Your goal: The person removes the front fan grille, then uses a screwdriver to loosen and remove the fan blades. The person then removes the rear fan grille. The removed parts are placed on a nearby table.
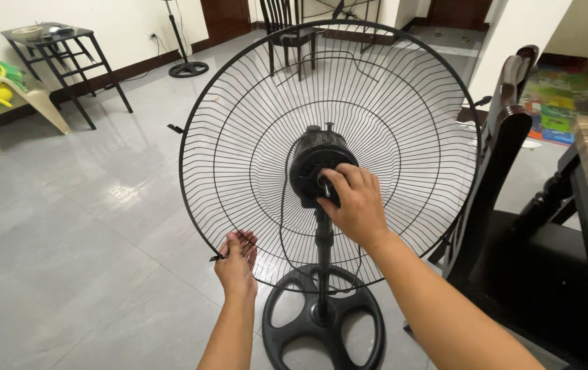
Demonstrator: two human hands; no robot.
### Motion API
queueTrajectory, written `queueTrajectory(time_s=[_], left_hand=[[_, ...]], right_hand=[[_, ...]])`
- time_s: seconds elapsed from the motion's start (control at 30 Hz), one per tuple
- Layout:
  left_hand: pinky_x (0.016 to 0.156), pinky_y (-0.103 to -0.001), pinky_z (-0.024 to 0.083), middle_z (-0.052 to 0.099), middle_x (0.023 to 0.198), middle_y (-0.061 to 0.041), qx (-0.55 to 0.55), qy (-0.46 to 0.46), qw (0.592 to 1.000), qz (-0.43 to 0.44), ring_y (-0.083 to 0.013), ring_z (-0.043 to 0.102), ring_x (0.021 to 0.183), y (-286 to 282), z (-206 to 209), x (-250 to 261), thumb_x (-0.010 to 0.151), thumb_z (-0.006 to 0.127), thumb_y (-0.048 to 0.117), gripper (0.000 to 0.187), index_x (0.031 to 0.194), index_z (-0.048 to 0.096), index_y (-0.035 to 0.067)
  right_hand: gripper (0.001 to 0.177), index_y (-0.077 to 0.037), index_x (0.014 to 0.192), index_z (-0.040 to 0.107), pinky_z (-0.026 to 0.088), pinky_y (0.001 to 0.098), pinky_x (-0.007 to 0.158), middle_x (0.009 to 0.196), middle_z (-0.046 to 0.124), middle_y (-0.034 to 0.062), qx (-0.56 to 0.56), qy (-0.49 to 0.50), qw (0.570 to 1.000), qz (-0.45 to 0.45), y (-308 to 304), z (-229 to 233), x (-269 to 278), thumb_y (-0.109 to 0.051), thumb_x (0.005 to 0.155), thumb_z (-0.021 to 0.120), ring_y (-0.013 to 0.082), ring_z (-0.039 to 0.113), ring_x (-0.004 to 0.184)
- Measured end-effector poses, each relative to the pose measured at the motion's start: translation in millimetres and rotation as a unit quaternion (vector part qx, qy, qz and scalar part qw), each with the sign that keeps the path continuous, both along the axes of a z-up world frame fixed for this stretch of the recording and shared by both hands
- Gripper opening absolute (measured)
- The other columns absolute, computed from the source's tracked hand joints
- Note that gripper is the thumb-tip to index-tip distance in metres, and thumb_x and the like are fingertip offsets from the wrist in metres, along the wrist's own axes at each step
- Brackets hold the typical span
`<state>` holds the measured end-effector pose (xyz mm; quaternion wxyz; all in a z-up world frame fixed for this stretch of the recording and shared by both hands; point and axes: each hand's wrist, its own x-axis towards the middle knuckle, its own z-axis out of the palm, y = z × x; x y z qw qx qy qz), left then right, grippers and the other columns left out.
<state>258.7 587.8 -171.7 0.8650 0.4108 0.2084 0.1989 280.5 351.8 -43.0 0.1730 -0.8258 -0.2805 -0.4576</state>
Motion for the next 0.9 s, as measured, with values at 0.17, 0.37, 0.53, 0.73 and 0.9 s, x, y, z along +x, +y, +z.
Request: queueTrajectory(time_s=[0.17,0.37,0.53,0.73,0.9], left_hand=[[0.084,-0.030,0.054,0.076,0.103,-0.008,0.010,0.003,1.000,-0.009,-0.0184,0.072,0.095,5.0,1.6,1.7,0.102,0.056,0.040,0.037,0.109,0.066,0.005],[0.084,-0.030,0.054,0.076,0.104,-0.008,0.021,0.003,1.000,-0.009,-0.0175,0.071,0.095,7.6,9.9,0.2,0.102,0.056,0.039,0.037,0.109,0.067,0.005],[0.085,-0.030,0.053,0.076,0.103,-0.008,0.023,0.003,1.000,-0.015,-0.0175,0.071,0.095,11.0,7.1,4.2,0.102,0.057,0.040,0.039,0.112,0.064,0.003],[0.089,-0.030,0.050,0.074,0.105,-0.008,0.062,0.029,0.998,0.004,-0.0169,0.071,0.099,14.3,-6.4,13.9,0.097,0.061,0.047,0.048,0.115,0.063,0.003],[0.082,-0.031,0.048,0.071,0.107,-0.007,0.062,0.067,0.996,0.003,-0.0172,0.067,0.097,16.8,-16.0,18.3,0.094,0.062,0.053,0.057,0.122,0.058,0.004]], right_hand=[[0.065,-0.011,0.126,0.064,0.044,0.0438,0.100,0.121,0.061,0.0072,-0.035,0.027,0.999,0.023,-7.7,4.0,6.4,-0.020,0.068,0.091,0.0283,0.056,0.113],[0.068,-0.011,0.129,0.061,0.044,0.0436,0.100,0.121,0.060,0.0076,-0.059,0.014,0.998,0.015,-9.6,2.6,7.3,-0.022,0.069,0.091,0.0275,0.056,0.115],[0.068,-0.010,0.130,0.061,0.043,0.0432,0.100,0.122,0.060,0.0079,-0.056,0.014,0.998,0.012,-9.7,-1.2,9.3,-0.024,0.071,0.091,0.0276,0.056,0.115],[0.066,-0.010,0.126,0.062,0.043,0.0443,0.102,0.121,0.060,0.0088,-0.051,0.006,0.999,0.007,-7.6,-1.8,11.9,-0.024,0.070,0.091,0.0286,0.055,0.116],[0.065,-0.008,0.127,0.061,0.044,0.0433,0.101,0.121,0.059,0.0099,-0.043,-0.001,0.999,0.014,-3.8,-3.1,11.8,-0.021,0.071,0.091,0.0295,0.055,0.114]])
